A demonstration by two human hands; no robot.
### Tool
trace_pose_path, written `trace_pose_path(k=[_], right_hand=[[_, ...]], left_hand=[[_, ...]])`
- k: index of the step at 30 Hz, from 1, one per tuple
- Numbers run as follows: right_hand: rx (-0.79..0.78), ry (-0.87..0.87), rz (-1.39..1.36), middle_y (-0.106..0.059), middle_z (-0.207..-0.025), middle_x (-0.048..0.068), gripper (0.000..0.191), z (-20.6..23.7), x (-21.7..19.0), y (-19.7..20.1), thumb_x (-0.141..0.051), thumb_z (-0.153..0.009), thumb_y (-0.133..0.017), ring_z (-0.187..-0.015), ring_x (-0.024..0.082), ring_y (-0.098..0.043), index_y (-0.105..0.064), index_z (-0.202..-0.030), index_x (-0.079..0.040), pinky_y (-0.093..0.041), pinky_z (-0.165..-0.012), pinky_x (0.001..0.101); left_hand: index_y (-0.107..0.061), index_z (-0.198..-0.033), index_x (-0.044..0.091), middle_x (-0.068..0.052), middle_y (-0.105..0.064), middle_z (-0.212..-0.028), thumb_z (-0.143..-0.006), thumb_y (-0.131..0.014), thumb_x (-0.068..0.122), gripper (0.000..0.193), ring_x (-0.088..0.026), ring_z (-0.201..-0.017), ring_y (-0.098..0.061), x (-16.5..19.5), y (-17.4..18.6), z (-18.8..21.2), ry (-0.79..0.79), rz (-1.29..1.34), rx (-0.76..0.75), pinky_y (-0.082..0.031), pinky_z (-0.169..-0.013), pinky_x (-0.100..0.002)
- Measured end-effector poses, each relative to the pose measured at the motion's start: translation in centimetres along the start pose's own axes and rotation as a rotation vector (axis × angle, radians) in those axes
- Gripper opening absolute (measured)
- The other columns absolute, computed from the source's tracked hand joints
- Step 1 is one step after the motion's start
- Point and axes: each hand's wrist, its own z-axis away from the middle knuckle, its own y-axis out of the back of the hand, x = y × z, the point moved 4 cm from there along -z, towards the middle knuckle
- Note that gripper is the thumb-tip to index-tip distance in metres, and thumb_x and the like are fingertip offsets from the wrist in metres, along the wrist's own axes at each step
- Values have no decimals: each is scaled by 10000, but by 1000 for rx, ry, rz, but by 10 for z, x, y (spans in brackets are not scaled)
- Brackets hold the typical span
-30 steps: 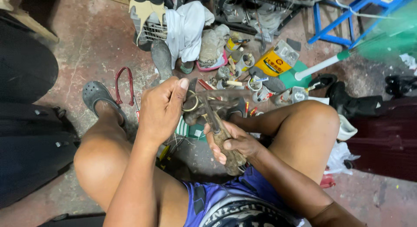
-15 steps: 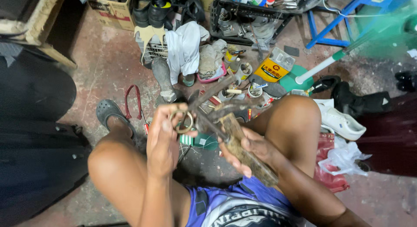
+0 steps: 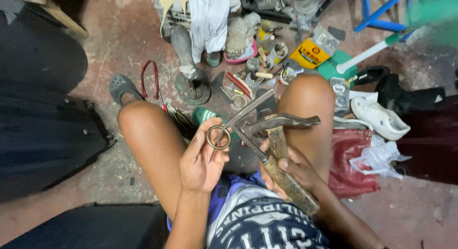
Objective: The person sits on the floor and uses pliers and a hammer to bend and shape a metal ring. They repeatedly adjust the ring's position and strike it with the hammer to achieve the desired form.
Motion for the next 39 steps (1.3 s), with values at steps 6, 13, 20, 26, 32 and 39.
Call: trace_pose_path(k=[6,13,20,26,32,39], right_hand=[[19,-53,189,-691,-855,273,670,-7,-3,1,-472,-962,-668,-521,204,-633,-405,-1376,-16,-516,-463,310],[-28,112,592,-710,-949,163,648,-10,-21,2,-594,-1005,-485,-708,143,-692,-550,-1310,-26,-570,-608,266],[470,181,1076,-724,-888,51,440,-3,-27,33,-348,-1036,-506,-711,92,-645,-622,-1307,-21,-541,-664,241],[292,380,779,-701,-957,67,216,9,-32,13,-122,-978,-604,-882,108,-694,-627,-1159,-7,-591,-767,275],[356,-87,791,-683,-729,170,320,-2,9,1,-61,-754,-880,-557,201,-592,-690,-989,44,-457,-455,373],[-213,639,1175,-657,-1008,207,474,-22,13,-26,-157,-908,-778,-825,316,-684,-513,-1189,120,-569,-714,420]], left_hand=[[-485,-1453,-105,-178,-614,-1208,-1059,-520,200,500,-246,-1195,-609,-2,-7,1,-11,-93,112,-546,-1015,-448],[-500,-1390,11,-292,-508,-1471,-996,-518,94,404,-329,-1283,-585,4,-20,2,31,-71,202,-532,-1019,-454],[-514,-1342,8,-295,-583,-1411,-1049,-564,48,299,-221,-1110,-626,8,-11,19,-36,-156,240,-492,-826,-275],[-520,-1356,28,-247,-649,-1309,-1084,-558,48,275,-100,-874,-563,16,-12,27,-86,-308,276,-475,-751,-232],[-464,-1406,51,-220,-643,-1326,-1013,-482,7,396,-102,-958,-606,26,-21,36,-52,-451,400,-477,-721,-209],[-435,-1452,16,-223,-630,-1413,-970,-408,-70,491,-87,-904,-594,32,-18,45,-42,-602,413,-490,-736,-212]])
